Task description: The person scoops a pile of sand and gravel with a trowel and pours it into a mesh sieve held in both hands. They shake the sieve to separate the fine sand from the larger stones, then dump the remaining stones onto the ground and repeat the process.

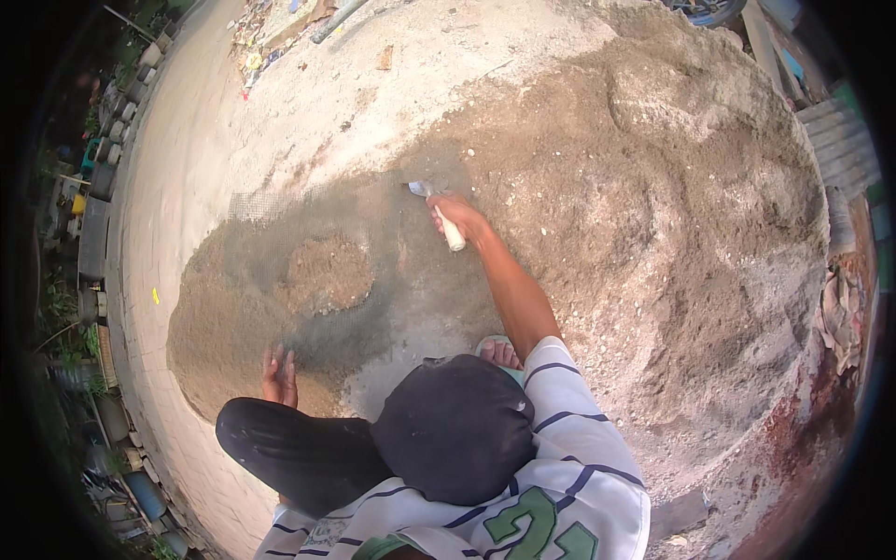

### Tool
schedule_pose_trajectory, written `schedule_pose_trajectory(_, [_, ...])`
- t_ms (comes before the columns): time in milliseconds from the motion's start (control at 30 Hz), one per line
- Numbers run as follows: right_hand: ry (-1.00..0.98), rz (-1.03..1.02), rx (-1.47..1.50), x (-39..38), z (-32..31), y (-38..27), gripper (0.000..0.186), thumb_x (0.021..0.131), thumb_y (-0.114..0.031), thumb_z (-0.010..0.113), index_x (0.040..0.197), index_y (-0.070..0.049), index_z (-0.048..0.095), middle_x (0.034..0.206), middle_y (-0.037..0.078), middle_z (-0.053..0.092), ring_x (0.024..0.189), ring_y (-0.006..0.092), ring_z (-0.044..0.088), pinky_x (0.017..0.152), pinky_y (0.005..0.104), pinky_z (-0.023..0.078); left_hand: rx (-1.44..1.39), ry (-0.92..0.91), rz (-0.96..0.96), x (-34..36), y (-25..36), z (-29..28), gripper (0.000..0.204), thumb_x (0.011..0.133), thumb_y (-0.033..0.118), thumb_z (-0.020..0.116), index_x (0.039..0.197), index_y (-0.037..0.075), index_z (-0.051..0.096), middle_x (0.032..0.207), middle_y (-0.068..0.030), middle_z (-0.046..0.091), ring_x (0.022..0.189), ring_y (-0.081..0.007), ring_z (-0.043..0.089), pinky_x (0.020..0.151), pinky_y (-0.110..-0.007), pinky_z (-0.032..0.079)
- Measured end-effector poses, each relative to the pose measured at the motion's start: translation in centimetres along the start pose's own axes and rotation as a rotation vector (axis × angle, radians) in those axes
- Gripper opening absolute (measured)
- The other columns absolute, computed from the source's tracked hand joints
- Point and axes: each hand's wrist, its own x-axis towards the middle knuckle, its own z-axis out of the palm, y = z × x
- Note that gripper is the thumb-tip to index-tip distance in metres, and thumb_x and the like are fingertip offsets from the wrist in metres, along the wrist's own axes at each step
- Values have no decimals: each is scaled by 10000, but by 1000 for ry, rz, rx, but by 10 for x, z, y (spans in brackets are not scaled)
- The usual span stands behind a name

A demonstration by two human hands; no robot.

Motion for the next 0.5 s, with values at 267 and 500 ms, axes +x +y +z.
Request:
schedule_pose_trajectory(267, [-51, 133, 5, -142, 47, 77, 155, 916, -197, 545, 988, -73, 486, 651, 15, 482, 465, 109, 473, 397, 270, 409, 62, 30, -11, -14, 6, -18, 741, 912, 154, 598, 1531, 145, 188, 1544, -115, 300, 1341, -320, 424, 962, -333, 492])
schedule_pose_trajectory(500, [398, 2, -190, -149, -62, 53, 187, 911, -207, 541, 970, -32, 508, 651, 24, 497, 449, 118, 475, 387, 288, 420, 97, 41, -22, -7, 3, -11, 762, 907, 198, 616, 1530, 143, 182, 1547, -110, 293, 1333, -321, 431, 972, -332, 476])
